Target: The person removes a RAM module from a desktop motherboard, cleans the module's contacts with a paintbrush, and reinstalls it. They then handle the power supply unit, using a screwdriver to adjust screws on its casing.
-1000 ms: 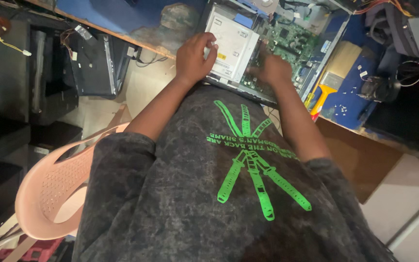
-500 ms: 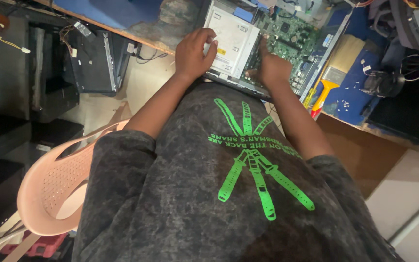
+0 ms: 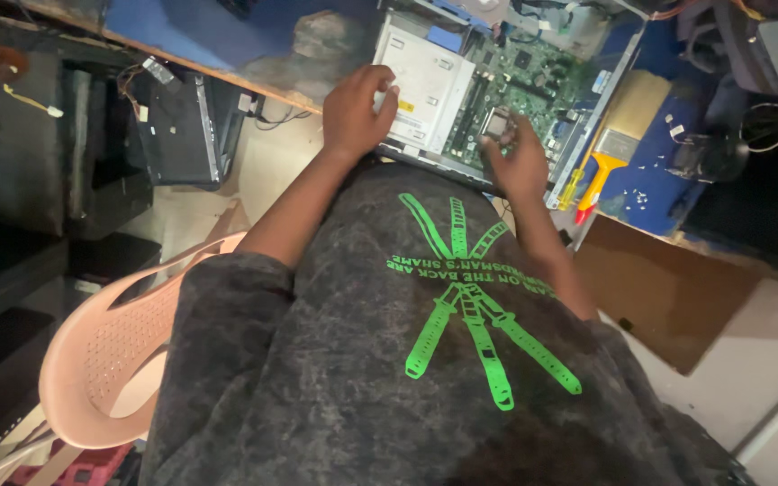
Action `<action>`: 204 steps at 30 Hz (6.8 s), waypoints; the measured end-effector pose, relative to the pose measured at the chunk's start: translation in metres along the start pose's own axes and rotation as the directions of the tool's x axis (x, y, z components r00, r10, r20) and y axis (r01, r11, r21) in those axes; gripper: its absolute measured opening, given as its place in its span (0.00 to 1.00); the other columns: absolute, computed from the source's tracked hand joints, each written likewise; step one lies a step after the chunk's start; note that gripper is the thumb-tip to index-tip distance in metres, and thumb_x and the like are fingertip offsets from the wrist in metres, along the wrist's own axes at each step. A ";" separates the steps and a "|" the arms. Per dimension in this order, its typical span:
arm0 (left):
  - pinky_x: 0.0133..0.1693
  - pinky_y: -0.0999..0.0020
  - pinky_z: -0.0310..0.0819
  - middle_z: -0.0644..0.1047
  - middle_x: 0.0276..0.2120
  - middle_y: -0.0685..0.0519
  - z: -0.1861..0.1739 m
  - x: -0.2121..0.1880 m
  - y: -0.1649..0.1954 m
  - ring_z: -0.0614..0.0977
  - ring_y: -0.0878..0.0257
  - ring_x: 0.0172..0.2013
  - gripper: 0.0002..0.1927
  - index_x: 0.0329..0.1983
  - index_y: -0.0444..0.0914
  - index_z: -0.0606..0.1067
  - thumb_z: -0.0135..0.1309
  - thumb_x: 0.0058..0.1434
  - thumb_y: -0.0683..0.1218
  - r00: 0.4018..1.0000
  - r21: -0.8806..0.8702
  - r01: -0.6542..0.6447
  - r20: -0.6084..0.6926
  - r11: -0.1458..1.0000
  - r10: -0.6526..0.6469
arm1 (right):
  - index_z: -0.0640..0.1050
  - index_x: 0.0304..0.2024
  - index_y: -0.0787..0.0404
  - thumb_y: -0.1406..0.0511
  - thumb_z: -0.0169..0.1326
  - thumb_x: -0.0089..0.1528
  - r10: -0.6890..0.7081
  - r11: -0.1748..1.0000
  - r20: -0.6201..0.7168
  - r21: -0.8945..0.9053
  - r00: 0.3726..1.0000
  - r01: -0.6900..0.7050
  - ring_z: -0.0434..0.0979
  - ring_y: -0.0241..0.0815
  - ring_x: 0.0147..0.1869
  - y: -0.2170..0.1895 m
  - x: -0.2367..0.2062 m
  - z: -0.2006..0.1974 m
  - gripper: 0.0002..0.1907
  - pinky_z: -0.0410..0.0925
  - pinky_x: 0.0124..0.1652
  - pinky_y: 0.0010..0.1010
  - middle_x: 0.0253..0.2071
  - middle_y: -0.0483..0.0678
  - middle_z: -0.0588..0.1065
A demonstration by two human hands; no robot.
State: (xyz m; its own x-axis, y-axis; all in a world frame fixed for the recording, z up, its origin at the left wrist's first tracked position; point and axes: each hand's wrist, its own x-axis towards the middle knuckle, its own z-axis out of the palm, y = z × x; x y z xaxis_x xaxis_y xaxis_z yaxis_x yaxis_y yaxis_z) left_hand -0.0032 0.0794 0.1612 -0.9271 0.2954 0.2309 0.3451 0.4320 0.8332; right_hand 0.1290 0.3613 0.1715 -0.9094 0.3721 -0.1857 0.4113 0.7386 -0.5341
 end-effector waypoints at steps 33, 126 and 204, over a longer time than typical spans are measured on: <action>0.39 0.58 0.74 0.75 0.44 0.43 0.155 -0.128 0.071 0.79 0.53 0.38 0.41 0.52 0.35 0.65 0.72 0.47 0.61 0.421 -0.292 0.856 -0.087 0.427 -0.903 | 0.80 0.25 0.57 0.43 0.69 0.56 -0.351 0.916 0.157 -0.148 0.923 0.373 0.80 0.57 0.33 0.092 0.165 -0.029 0.26 0.71 0.32 0.49 0.28 0.52 0.79; 0.24 0.75 0.73 0.79 0.25 0.51 0.026 -0.064 -0.005 0.78 0.68 0.21 0.10 0.48 0.32 0.75 0.51 0.71 0.44 0.706 -0.457 0.705 0.518 0.542 -0.482 | 0.83 0.23 0.65 0.39 0.69 0.47 0.258 0.966 0.658 -0.169 0.707 -0.195 0.82 0.48 0.31 0.065 0.054 0.037 0.34 0.72 0.37 0.37 0.26 0.56 0.80; 0.36 0.74 0.74 0.79 0.35 0.56 -0.037 -0.046 -0.053 0.79 0.70 0.34 0.14 0.52 0.38 0.74 0.51 0.72 0.52 0.519 -0.344 0.658 0.851 0.669 -0.073 | 0.76 0.52 0.57 0.47 0.75 0.45 0.423 0.886 0.184 -0.291 0.887 -0.362 0.81 0.48 0.48 -0.055 0.019 0.015 0.39 0.71 0.48 0.39 0.45 0.51 0.81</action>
State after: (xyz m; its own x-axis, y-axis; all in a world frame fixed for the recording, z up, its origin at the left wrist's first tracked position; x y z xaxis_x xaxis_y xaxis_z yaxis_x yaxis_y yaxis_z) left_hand 0.0157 0.0115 0.1246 -0.3819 0.8476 -0.3684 -0.4298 0.1901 0.8827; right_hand 0.0885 0.3191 0.1846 -0.6443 0.5392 -0.5423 0.7112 0.6832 -0.1656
